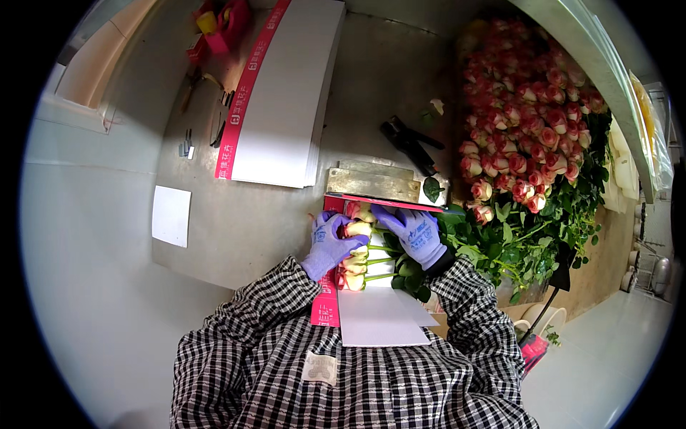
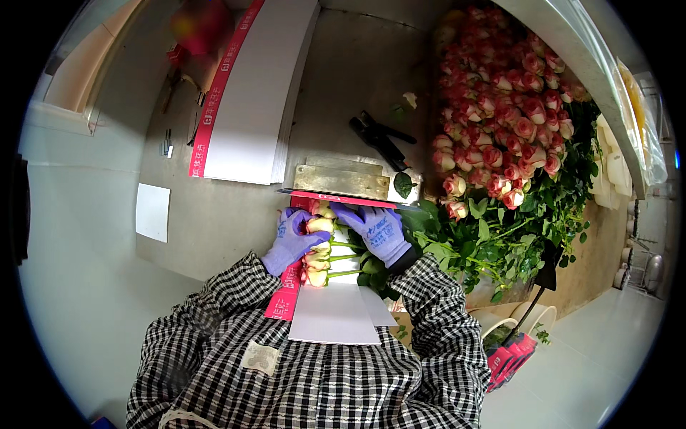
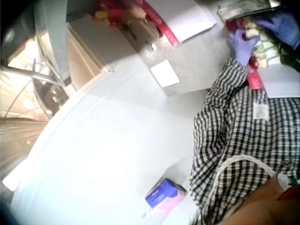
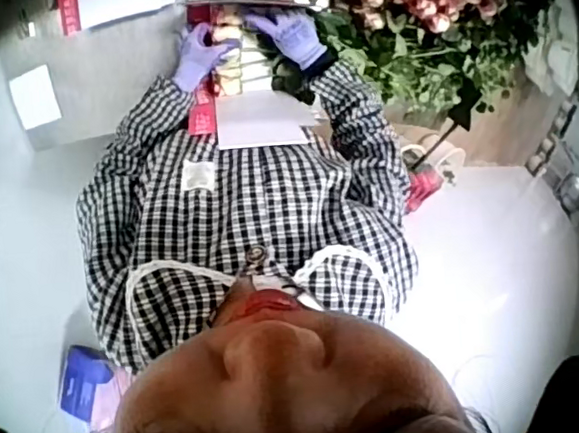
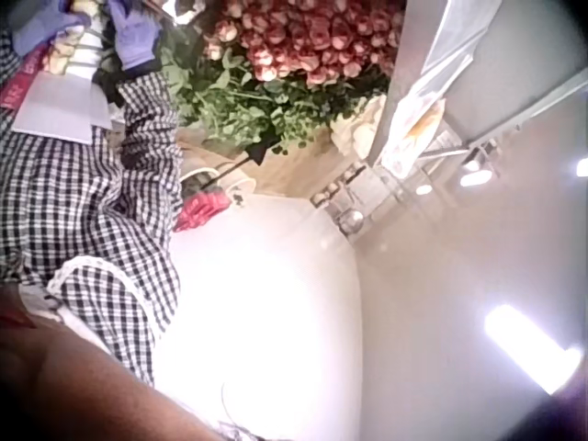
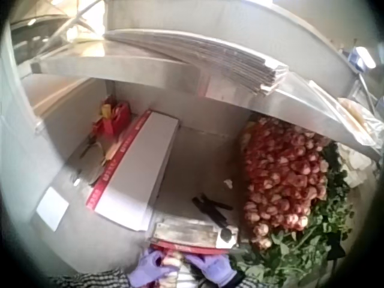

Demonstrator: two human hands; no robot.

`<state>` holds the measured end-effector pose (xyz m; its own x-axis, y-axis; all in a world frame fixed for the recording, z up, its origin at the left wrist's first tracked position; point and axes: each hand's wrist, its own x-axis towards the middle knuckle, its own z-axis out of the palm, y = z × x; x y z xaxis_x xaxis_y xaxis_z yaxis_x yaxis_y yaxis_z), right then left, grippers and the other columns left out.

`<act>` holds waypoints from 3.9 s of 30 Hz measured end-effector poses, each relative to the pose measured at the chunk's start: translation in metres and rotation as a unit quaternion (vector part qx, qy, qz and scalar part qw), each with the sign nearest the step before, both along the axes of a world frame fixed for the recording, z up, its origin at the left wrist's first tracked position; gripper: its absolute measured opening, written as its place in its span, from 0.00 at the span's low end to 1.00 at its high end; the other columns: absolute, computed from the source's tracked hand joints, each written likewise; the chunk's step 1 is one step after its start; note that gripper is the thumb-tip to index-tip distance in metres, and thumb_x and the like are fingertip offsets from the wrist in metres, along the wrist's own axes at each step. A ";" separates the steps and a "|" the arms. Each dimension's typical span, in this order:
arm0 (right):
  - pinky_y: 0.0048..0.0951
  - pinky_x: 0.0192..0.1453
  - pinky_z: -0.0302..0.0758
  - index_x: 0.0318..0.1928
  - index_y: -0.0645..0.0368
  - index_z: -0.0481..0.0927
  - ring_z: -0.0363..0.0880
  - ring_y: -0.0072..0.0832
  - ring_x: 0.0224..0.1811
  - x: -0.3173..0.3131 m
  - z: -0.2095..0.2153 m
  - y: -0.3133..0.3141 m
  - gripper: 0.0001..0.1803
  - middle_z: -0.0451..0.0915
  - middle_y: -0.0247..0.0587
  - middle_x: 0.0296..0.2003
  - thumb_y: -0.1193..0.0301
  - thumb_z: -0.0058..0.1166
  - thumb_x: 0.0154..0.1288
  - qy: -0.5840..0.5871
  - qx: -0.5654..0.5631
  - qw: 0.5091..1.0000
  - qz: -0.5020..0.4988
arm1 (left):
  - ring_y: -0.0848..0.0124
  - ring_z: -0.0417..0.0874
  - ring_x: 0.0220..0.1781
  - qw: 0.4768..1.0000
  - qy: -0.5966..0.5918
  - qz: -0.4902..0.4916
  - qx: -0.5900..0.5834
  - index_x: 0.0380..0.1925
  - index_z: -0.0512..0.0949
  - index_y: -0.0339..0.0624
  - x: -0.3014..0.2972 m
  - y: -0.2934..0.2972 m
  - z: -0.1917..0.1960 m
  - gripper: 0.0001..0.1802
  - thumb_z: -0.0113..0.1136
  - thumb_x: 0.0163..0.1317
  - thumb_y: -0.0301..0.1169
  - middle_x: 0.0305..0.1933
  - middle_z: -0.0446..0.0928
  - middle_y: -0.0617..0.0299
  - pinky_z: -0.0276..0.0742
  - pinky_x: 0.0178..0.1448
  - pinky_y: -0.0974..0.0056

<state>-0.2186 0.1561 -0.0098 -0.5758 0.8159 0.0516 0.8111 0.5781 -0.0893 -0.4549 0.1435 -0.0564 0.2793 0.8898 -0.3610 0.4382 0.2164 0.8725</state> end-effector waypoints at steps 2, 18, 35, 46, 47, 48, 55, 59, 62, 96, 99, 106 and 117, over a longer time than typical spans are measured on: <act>0.43 0.54 0.74 0.69 0.26 0.60 0.73 0.38 0.55 -0.003 -0.004 0.003 0.36 0.68 0.41 0.57 0.70 0.47 0.61 -0.035 0.011 0.999 0.009 | 0.65 0.70 0.42 0.996 0.020 0.021 0.085 0.33 0.77 0.44 -0.001 -0.002 -0.002 0.16 0.70 0.46 0.36 0.34 0.71 0.62 0.62 0.52 0.60; 0.40 0.64 0.69 0.61 0.60 0.71 0.73 0.40 0.60 0.010 0.173 -0.068 0.31 0.72 0.47 0.60 0.62 0.62 0.60 0.332 -0.427 0.822 0.181 | 0.76 0.78 0.30 0.955 -0.229 0.023 -0.187 0.34 0.79 0.39 -0.011 0.037 0.008 0.19 0.76 0.43 0.30 0.30 0.78 0.65 0.78 0.38 0.69; 0.30 0.30 0.80 0.38 0.64 0.81 0.83 0.33 0.24 -0.023 0.086 0.016 0.26 0.83 0.44 0.24 0.48 0.56 0.63 0.013 -0.348 0.887 -0.303 | 0.59 0.63 0.69 0.830 0.217 -0.378 0.347 0.62 0.68 0.48 -0.016 0.010 0.099 0.32 0.62 0.56 0.43 0.65 0.67 0.56 0.59 0.71 0.53; 0.36 0.51 0.75 0.62 0.50 0.69 0.80 0.35 0.43 -0.035 0.096 -0.022 0.26 0.79 0.40 0.44 0.68 0.46 0.61 -0.201 -0.154 0.959 0.125 | 0.57 0.72 0.61 0.800 0.325 -0.498 0.079 0.50 0.74 0.45 -0.001 -0.011 0.141 0.22 0.57 0.57 0.41 0.54 0.75 0.53 0.69 0.62 0.51; 0.36 0.55 0.72 0.62 0.51 0.68 0.79 0.34 0.47 -0.033 0.078 -0.035 0.25 0.78 0.41 0.46 0.68 0.44 0.63 -0.166 -0.097 0.975 0.114 | 0.57 0.76 0.56 0.786 0.310 -0.534 0.048 0.49 0.75 0.46 0.002 -0.007 0.150 0.19 0.53 0.62 0.42 0.49 0.77 0.52 0.72 0.59 0.51; 0.36 0.59 0.70 0.63 0.52 0.67 0.77 0.34 0.51 -0.030 0.065 -0.044 0.25 0.77 0.42 0.49 0.67 0.41 0.64 -0.163 -0.081 0.976 0.118 | 0.58 0.77 0.56 0.820 0.298 -0.486 0.046 0.50 0.75 0.47 0.004 -0.001 0.158 0.19 0.53 0.62 0.43 0.49 0.77 0.54 0.71 0.60 0.52; 0.43 0.68 0.63 0.58 0.55 0.74 0.71 0.43 0.61 -0.046 0.121 -0.045 0.34 0.73 0.48 0.58 0.42 0.44 0.64 -0.023 -0.420 0.907 0.024 | 0.61 0.79 0.54 0.846 0.260 -0.445 0.140 0.48 0.79 0.50 0.021 0.091 0.133 0.17 0.52 0.61 0.40 0.53 0.78 0.58 0.73 0.59 0.58; 0.42 0.63 0.68 0.53 0.54 0.77 0.74 0.42 0.57 -0.057 0.159 -0.041 0.32 0.77 0.46 0.52 0.43 0.56 0.58 -0.004 -0.302 0.946 0.119 | 0.59 0.79 0.54 0.842 0.246 -0.470 0.096 0.51 0.78 0.49 0.025 0.099 0.115 0.19 0.50 0.62 0.41 0.53 0.79 0.57 0.73 0.59 0.57; 0.39 0.54 0.71 0.43 0.53 0.81 0.75 0.37 0.50 -0.054 0.116 -0.017 0.25 0.77 0.42 0.44 0.47 0.60 0.55 -0.074 -0.189 0.974 -0.102 | 0.56 0.79 0.53 0.842 0.251 -0.468 0.096 0.53 0.76 0.49 0.028 0.103 0.126 0.21 0.48 0.64 0.44 0.53 0.78 0.54 0.73 0.59 0.56; 0.24 0.43 0.74 0.57 0.58 0.67 0.73 0.19 0.38 0.104 0.137 0.036 0.27 0.75 0.35 0.37 0.75 0.59 0.55 0.447 -0.516 0.679 -0.268 | 0.27 0.52 0.69 0.817 0.393 -0.387 0.167 0.69 0.59 0.46 0.045 -0.040 0.128 0.42 0.43 0.63 0.61 0.68 0.54 0.24 0.46 0.68 0.31; 0.42 0.55 0.71 0.60 0.60 0.66 0.75 0.43 0.50 0.096 0.150 -0.006 0.38 0.74 0.52 0.47 0.58 0.62 0.50 0.001 -0.377 0.920 -0.105 | 0.27 0.51 0.70 0.810 0.407 -0.398 0.140 0.69 0.59 0.45 0.052 -0.041 0.129 0.42 0.43 0.63 0.61 0.68 0.52 0.23 0.45 0.69 0.31; 0.43 0.58 0.70 0.60 0.67 0.65 0.75 0.49 0.54 0.112 0.097 0.018 0.40 0.74 0.59 0.50 0.56 0.57 0.50 -0.162 -0.480 0.862 -0.026 | 0.27 0.50 0.70 0.824 0.396 -0.378 0.143 0.68 0.59 0.44 0.050 -0.042 0.128 0.42 0.47 0.62 0.60 0.68 0.51 0.23 0.44 0.70 0.32; 0.44 0.50 0.74 0.54 0.60 0.69 0.81 0.45 0.37 0.116 0.068 0.005 0.31 0.81 0.49 0.36 0.57 0.60 0.52 -0.171 -0.453 0.872 -0.077 | 0.29 0.50 0.71 0.829 0.401 -0.367 0.134 0.69 0.59 0.49 0.049 -0.045 0.125 0.39 0.46 0.63 0.58 0.69 0.52 0.27 0.46 0.71 0.34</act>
